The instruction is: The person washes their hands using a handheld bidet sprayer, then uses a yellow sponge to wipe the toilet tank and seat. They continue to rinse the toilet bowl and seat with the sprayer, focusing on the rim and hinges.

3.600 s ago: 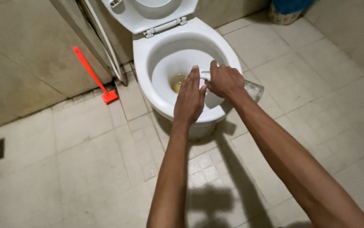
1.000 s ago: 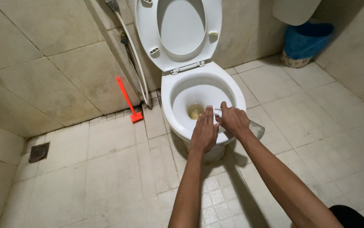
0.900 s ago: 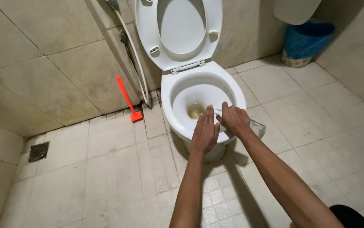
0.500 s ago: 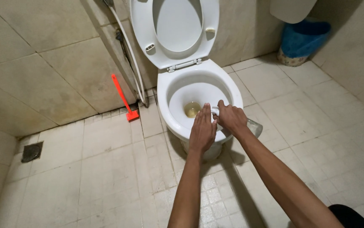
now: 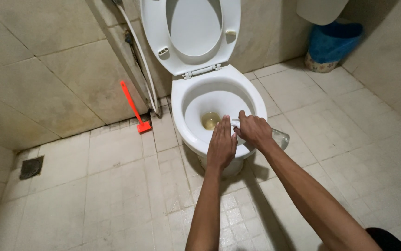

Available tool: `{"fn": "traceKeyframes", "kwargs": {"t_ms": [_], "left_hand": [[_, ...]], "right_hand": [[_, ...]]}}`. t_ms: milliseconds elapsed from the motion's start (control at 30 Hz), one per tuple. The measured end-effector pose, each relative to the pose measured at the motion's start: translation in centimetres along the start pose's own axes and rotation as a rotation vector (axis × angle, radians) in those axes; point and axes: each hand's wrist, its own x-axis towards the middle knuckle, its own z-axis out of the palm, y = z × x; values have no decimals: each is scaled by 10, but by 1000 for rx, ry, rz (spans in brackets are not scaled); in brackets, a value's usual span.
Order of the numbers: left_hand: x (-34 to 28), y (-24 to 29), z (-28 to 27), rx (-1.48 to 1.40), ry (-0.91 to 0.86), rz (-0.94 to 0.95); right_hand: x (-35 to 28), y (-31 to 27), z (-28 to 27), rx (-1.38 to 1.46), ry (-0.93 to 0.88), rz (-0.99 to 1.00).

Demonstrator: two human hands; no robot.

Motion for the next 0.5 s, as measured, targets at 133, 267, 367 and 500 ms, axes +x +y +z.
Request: {"fn": "traceKeyframes", "kwargs": {"t_ms": [133, 267, 367, 500], "left_hand": [[-5, 2, -6, -13, 20, 16], [-6, 3, -6, -10, 32, 11], [-5, 0, -1, -2, 35, 8], [-8, 1, -1, 7, 32, 3]], "right_hand": [[0, 2, 4, -81, 36, -50], [-4, -2, -5, -74, -16, -48], [-1, -2, -3, -87, 2, -69], [-1, 2, 2, -127, 85, -125]]}}
